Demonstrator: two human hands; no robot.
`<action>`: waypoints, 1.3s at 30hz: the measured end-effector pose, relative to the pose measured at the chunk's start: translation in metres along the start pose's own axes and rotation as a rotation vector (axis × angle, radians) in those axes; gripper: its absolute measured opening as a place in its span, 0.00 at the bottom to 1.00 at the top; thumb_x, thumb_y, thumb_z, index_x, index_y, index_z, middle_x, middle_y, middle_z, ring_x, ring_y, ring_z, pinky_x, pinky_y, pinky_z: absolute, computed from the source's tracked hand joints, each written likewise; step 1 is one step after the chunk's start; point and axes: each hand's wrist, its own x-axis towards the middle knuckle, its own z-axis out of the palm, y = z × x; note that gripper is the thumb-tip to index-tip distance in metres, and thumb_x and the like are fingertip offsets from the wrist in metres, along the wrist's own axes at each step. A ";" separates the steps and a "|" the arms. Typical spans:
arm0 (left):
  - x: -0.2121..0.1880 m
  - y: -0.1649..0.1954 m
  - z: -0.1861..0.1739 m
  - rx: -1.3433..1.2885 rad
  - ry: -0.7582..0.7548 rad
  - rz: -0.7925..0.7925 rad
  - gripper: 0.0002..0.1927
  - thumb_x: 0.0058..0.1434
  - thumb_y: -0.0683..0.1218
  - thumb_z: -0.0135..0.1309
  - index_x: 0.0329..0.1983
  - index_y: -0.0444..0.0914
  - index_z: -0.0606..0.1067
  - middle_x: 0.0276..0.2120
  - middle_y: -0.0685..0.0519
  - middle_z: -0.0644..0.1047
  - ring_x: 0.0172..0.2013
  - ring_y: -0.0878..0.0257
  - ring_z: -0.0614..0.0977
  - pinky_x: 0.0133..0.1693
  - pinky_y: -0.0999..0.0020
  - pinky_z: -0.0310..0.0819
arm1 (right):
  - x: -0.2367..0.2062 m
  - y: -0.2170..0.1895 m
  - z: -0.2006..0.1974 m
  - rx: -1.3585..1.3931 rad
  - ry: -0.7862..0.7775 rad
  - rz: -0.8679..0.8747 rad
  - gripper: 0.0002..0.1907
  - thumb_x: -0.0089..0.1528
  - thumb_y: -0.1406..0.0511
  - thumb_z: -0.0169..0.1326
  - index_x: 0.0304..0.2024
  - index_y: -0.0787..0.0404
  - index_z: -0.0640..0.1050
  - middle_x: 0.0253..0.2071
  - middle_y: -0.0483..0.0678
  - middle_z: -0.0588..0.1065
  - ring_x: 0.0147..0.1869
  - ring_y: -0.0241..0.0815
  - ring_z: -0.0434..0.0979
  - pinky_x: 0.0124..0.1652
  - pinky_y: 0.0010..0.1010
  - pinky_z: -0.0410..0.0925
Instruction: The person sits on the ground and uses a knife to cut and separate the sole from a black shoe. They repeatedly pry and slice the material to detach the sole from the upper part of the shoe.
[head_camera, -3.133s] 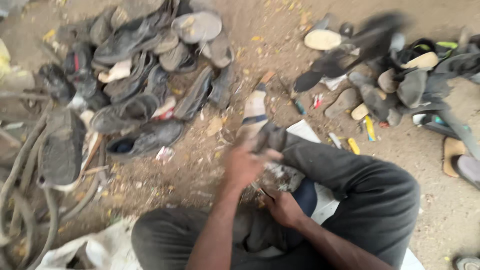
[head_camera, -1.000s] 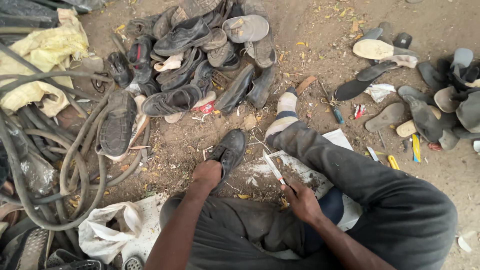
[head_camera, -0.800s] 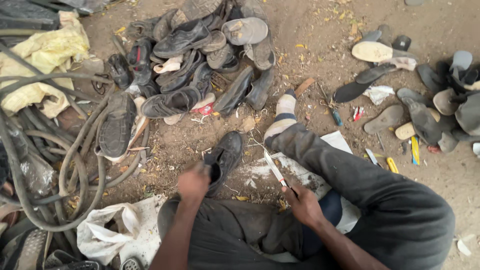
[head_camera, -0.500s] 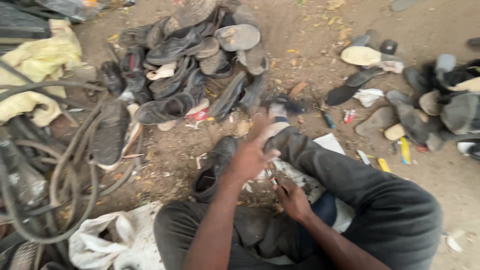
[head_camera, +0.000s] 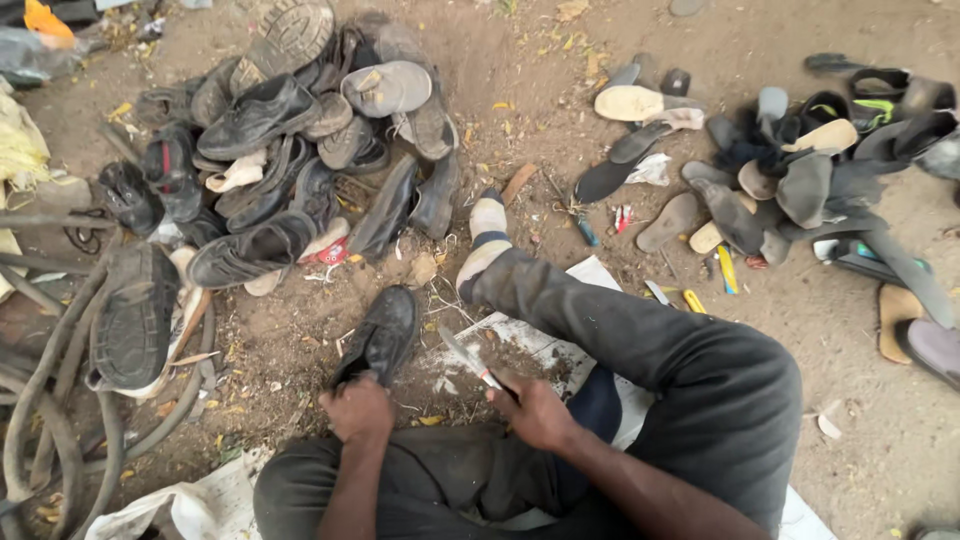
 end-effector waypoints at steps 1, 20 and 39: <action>0.001 0.004 -0.002 -0.045 0.078 0.086 0.15 0.61 0.55 0.58 0.47 0.45 0.78 0.43 0.50 0.82 0.50 0.55 0.82 0.58 0.55 0.66 | -0.004 -0.006 -0.001 0.027 -0.008 -0.020 0.19 0.68 0.58 0.53 0.56 0.61 0.77 0.36 0.58 0.77 0.39 0.51 0.81 0.41 0.40 0.70; 0.023 0.072 -0.027 -0.112 0.451 0.796 0.06 0.61 0.44 0.53 0.36 0.40 0.80 0.38 0.50 0.80 0.46 0.55 0.78 0.51 0.57 0.65 | -0.013 -0.019 -0.019 -0.679 -0.087 0.196 0.19 0.67 0.53 0.47 0.54 0.54 0.75 0.30 0.58 0.79 0.37 0.64 0.81 0.39 0.54 0.72; 0.025 0.063 0.005 -0.639 0.662 0.770 0.06 0.52 0.43 0.60 0.25 0.40 0.75 0.27 0.51 0.74 0.39 0.53 0.76 0.48 0.51 0.65 | 0.050 0.029 0.040 -0.880 -0.249 -0.029 0.24 0.60 0.64 0.50 0.60 0.56 0.71 0.36 0.54 0.81 0.38 0.55 0.83 0.41 0.50 0.73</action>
